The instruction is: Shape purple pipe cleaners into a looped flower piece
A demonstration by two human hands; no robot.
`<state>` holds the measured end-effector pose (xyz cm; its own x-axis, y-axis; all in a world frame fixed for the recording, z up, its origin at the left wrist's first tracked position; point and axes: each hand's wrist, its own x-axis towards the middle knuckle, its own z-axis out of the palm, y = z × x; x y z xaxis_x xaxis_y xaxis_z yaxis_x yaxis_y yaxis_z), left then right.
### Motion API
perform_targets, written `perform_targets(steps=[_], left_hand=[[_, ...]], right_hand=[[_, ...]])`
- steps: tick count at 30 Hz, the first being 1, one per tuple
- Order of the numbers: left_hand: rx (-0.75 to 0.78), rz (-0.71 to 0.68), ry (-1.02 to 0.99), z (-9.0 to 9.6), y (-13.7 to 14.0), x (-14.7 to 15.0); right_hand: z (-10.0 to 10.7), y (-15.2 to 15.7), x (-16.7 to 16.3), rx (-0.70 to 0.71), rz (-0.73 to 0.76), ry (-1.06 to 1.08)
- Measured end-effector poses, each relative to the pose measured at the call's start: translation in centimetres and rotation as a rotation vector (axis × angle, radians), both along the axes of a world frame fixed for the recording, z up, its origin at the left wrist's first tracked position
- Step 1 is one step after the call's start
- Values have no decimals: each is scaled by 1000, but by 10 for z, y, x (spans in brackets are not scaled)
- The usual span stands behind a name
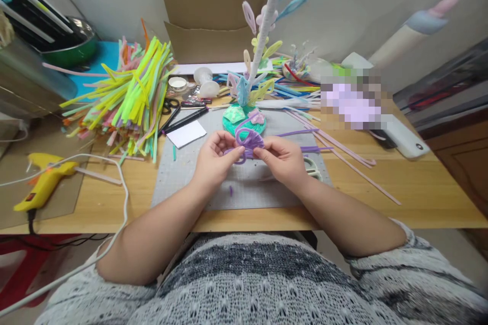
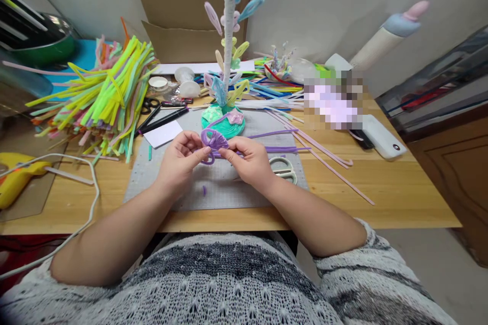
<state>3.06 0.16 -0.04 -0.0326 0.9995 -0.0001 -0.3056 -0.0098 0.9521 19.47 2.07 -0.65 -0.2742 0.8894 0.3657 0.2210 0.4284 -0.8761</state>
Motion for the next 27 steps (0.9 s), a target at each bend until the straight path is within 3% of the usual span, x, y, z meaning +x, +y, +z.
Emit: perform_targets(steps=[3, 5, 8, 11, 15, 23, 25, 27], left_hand=[[-34, -65, -27, -1, 1, 0], [-71, -117, -52, -3, 1, 1], [-131, -163, -76, -6, 2, 0], [-161, -149, -60, -8, 2, -1], [-193, -116, -41, -8, 2, -2], [-159, -82, 39, -7, 2, -3], [-91, -116, 69, -4, 1, -5], [11, -186, 108, 2, 0, -9]], right_hand=[[2, -2, 0, 83, 5, -17], [4, -3, -1, 64, -6, -5], [5, -2, -3, -69, -3, 35], [4, 0, -5, -224, 121, 117], [1, 1, -8, -330, 180, 185], [-2, -4, -8, -284, 167, 129], [1, 0, -2, -236, 256, 93], [4, 6, 5, -211, 445, 76]])
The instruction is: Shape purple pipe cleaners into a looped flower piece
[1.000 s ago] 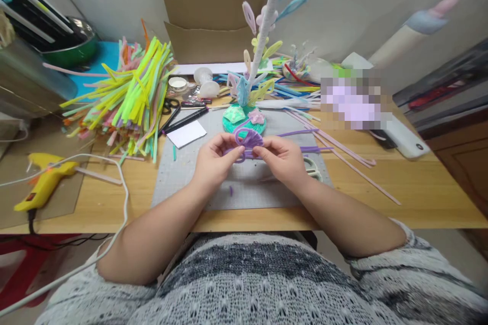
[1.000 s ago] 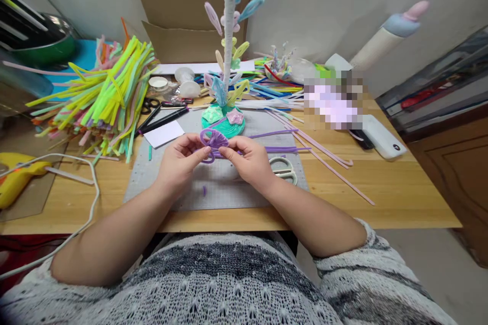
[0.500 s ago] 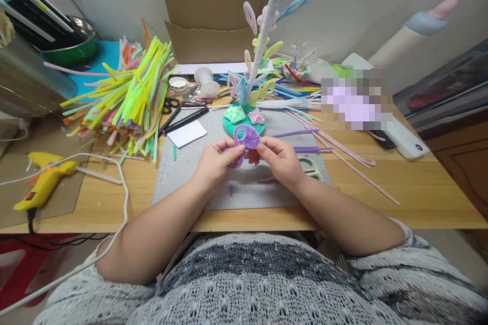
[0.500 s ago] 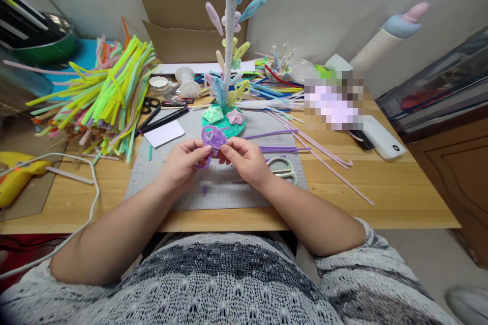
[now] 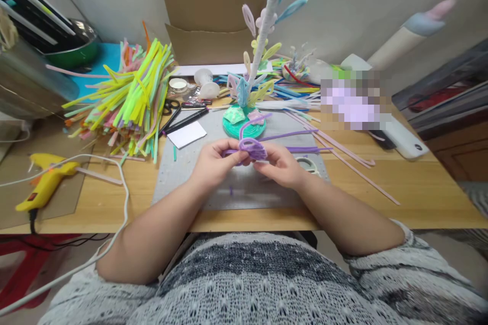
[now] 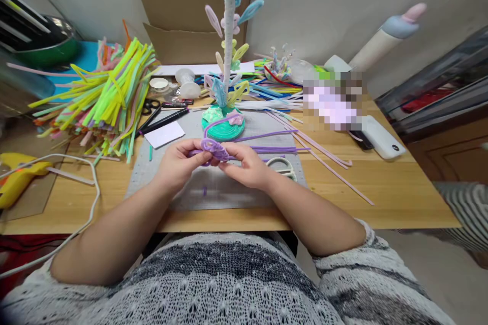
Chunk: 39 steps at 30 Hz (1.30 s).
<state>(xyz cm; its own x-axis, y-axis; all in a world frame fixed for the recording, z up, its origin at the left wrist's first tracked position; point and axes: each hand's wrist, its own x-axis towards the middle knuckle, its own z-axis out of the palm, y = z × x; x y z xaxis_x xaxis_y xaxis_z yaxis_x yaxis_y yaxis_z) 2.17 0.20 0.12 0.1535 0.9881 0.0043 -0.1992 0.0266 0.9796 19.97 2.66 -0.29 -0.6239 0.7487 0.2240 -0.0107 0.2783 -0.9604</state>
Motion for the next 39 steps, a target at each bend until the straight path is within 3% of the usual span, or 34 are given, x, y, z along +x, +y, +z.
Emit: perform_targets(steps=[2, 6, 9, 13, 19, 22, 25, 27, 29, 31, 33, 34, 36, 39], left_hand=[[137, -48, 75, 6, -1, -4], [413, -191, 302, 12, 0, -7], [644, -227, 429, 10, 1, -7], [924, -35, 607, 8, 0, -7], [1052, 225, 775, -1, -9, -11], [946, 270, 722, -8, -12, -11], [722, 250, 617, -8, -14, -8], [674, 227, 519, -4, -15, -4], [569, 200, 354, -1, -14, 0], [374, 258, 113, 0, -10, 3], [129, 167, -33, -1, -5, 4], [28, 54, -47, -2, -3, 4], [-87, -43, -32, -3, 0, 4], [-174, -21, -44, -4, 0, 4]], right_hand=[[2, 6, 6, -55, 139, 68], [3, 7, 7, -167, 55, 233], [8, 0, 4, 8, 44, 218], [20, -7, 6, 255, 2, 169], [26, -18, 2, 320, -150, 13], [19, -22, -7, 262, -326, 21], [13, -22, -14, 81, -386, 93], [10, -20, -14, 50, -427, 125], [9, -17, -12, 133, -506, 116], [8, -15, -9, 268, -568, 69], [6, -15, -7, 403, -577, 8], [5, -15, -6, 463, -563, -20], [4, -15, -5, 558, -522, -68], [2, -15, -4, 672, -493, -116]])
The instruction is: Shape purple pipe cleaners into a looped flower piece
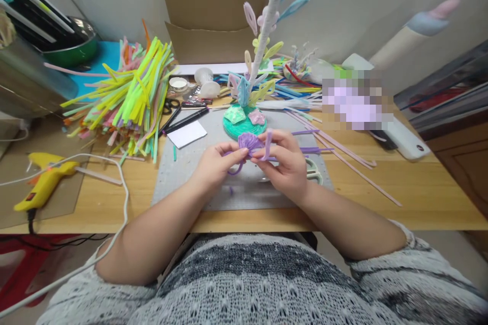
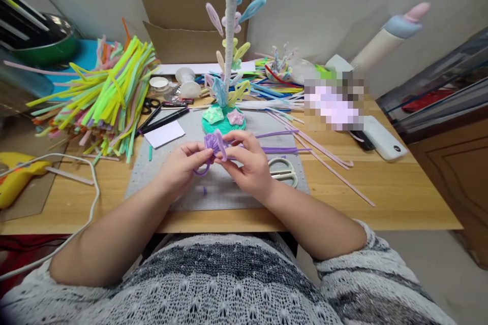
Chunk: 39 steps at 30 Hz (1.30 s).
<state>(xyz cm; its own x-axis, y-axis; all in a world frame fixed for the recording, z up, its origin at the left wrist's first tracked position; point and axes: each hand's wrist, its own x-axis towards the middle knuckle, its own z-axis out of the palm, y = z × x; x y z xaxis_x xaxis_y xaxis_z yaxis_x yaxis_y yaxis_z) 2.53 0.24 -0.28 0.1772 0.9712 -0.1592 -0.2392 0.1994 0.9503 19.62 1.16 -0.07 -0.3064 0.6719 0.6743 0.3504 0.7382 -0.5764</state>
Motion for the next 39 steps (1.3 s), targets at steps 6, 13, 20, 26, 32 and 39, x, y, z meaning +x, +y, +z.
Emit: perform_targets(steps=[6, 13, 20, 26, 32, 39], left_hand=[[-64, 46, -66, 1, 1, 1], [-61, 2, 20, 2, 0, 0], [-69, -33, 7, 1, -1, 1], [-62, -29, -4, 1, -2, 2], [-109, -59, -53, 4, -2, 2], [-245, -182, -186, 1, 1, 1]], right_hand=[[2, -2, 2, 154, -5, -78], [4, 2, -1, -297, -7, 243], [1, 10, -2, -599, 2, 411], [2, 12, -3, -689, 6, 466], [7, 13, -5, -971, 173, 627], [3, 16, 0, -554, 134, 404]])
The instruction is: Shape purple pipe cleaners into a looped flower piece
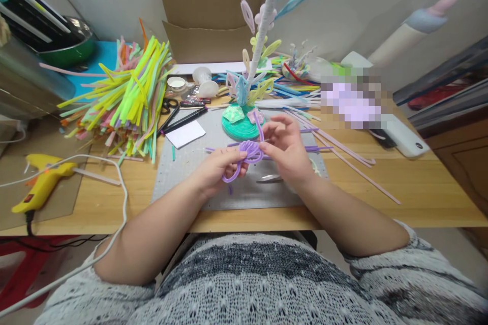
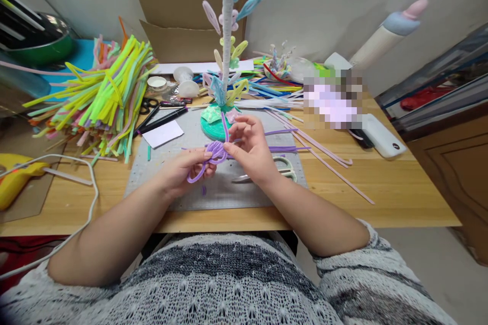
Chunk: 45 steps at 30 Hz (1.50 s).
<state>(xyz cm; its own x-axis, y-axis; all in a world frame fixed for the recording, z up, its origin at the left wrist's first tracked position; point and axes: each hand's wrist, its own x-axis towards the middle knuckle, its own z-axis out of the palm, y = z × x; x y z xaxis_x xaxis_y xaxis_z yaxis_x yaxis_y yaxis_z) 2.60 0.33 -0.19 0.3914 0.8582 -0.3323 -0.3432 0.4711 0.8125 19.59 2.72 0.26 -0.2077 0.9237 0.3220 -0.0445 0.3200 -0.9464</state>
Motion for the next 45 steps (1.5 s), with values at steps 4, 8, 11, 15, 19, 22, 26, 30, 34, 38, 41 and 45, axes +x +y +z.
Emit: perform_targets(steps=[4, 8, 11, 15, 19, 22, 26, 30, 34, 38, 41, 45], left_hand=[[-20, 4, -16, 1, 1, -1], [-157, -50, -110, 6, 1, -3], [-273, -159, -132, 6, 1, -5], [-202, -158, -65, 6, 1, -6], [-87, -156, 13, 9, 1, -7], [10, -157, 130, 11, 0, -7], [166, -39, 270, 12, 0, -6], [218, -1, 372, 12, -1, -4], [225, -14, 397, 11, -1, -3], [239, -23, 424, 11, -3, -3], [227, -12, 450, 13, -3, -3], [206, 0, 436, 14, -4, -3]], right_hand=[[7, 7, 15, 568, -101, -507], [14, 11, 24, 807, -40, -662], [14, 10, 24, 872, 40, -645], [13, 9, 24, 888, 37, -671], [13, 11, 26, 917, 26, -670], [15, 12, 28, 872, 51, -657], [19, 12, 29, 804, 114, -667], [18, 11, 28, 795, 126, -733], [17, 8, 27, 719, 141, -703], [20, 3, 24, 549, 128, -672], [22, 0, 23, 459, 116, -658], [22, 1, 23, 439, 118, -654]])
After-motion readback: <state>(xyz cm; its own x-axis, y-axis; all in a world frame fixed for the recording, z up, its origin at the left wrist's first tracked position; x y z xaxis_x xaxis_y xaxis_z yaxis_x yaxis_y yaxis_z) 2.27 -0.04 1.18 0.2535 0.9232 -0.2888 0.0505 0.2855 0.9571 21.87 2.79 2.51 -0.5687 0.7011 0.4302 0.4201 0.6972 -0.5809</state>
